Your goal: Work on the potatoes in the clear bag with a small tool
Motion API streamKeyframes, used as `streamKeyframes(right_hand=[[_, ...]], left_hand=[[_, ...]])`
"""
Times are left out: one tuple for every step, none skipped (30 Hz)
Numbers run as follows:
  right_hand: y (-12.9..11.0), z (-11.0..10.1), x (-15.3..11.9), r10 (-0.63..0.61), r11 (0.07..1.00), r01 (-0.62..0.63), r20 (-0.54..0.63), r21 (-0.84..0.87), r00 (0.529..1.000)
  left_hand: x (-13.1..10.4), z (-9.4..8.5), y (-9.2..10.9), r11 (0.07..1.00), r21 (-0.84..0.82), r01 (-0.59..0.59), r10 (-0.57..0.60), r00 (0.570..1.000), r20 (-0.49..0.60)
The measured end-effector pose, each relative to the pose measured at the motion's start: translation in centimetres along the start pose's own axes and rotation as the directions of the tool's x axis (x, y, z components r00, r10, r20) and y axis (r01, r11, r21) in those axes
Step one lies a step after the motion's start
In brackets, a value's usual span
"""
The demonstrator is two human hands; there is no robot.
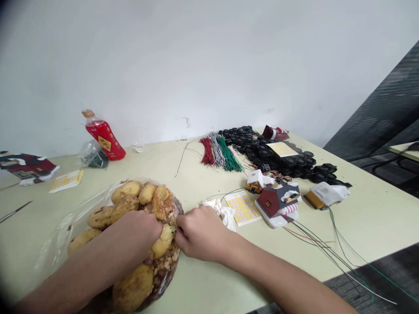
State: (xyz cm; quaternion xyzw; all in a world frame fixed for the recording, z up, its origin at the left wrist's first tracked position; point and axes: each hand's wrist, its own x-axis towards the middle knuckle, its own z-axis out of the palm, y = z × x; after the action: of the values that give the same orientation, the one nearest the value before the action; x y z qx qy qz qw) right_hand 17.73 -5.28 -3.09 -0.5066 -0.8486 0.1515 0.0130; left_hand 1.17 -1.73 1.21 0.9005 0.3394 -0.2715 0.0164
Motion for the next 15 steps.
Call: streamKeyframes(right_hand=[[0.0,0.03,0.01,-0.001,1.0,0.001,0.002,0.001,1.0],[0.0,0.1,0.03,-0.015,1.0,0.015,0.002,0.006,1.0],[-0.01,0.19,0.06,-0.041,0.999,0.041,0.003,0.013,0.999],[-0.02,0.3,0.09,-0.068,0.998,0.068,0.003,0.015,0.998],[-0.03,0.39,0.13,-0.086,0.996,0.085,0.004,0.012,0.996],[-0.05,0.47,0.15,-0.087,0.996,0.087,0.007,0.001,0.996],[-0.08,0.52,0.15,-0.072,0.997,0.073,0.007,-0.015,0.997],[-0.12,0.54,0.14,-0.051,0.998,0.051,0.005,-0.031,0.999],[-0.17,0.54,0.12,-0.037,0.998,0.037,0.003,-0.042,0.999],[-0.22,0.53,0.1,-0.043,0.998,0.043,0.003,-0.045,0.999],[-0.27,0.52,0.08,-0.067,0.997,0.068,0.009,-0.04,0.998],[-0.3,0.52,0.07,-0.096,0.995,0.097,0.014,-0.034,0.995],[-0.32,0.52,0.08,-0.117,0.993,0.117,0.019,-0.03,0.993],[-0.32,0.52,0.08,-0.12,0.992,0.121,0.022,-0.03,0.992],[-0.3,0.53,0.09,-0.103,0.994,0.104,0.018,-0.035,0.995]], left_hand=[[-0.01,-0.01,0.01,1.0,0.004,0.012,-0.012,1.0,0.028],[-0.03,0.02,0.01,1.0,0.009,0.024,-0.025,0.998,0.06],[-0.05,0.08,0.02,0.999,0.013,0.035,-0.036,0.996,0.084],[-0.08,0.19,0.02,0.999,0.008,0.031,-0.032,0.996,0.079],[-0.11,0.33,0.03,1.0,0.004,0.031,-0.031,0.998,0.06],[-0.15,0.49,0.04,0.999,0.0,0.035,-0.035,0.999,0.036],[-0.19,0.66,0.04,0.999,-0.006,0.042,-0.042,0.999,0.012],[-0.23,0.79,0.05,0.999,-0.013,0.048,-0.049,0.999,-0.01],[-0.27,0.89,0.05,0.999,-0.018,0.051,-0.052,0.998,-0.025],[-0.31,0.93,0.05,0.999,-0.022,0.049,-0.05,0.998,-0.034],[-0.35,0.9,0.04,0.999,-0.021,0.045,-0.046,0.998,-0.041],[-0.39,0.82,0.04,0.999,-0.017,0.038,-0.039,0.998,-0.049],[-0.43,0.69,0.03,0.999,-0.009,0.036,-0.036,0.998,-0.049],[-0.46,0.54,0.04,0.999,0.0,0.036,-0.036,0.998,-0.042],[-0.47,0.4,0.04,0.999,0.008,0.04,-0.04,0.999,-0.028]])
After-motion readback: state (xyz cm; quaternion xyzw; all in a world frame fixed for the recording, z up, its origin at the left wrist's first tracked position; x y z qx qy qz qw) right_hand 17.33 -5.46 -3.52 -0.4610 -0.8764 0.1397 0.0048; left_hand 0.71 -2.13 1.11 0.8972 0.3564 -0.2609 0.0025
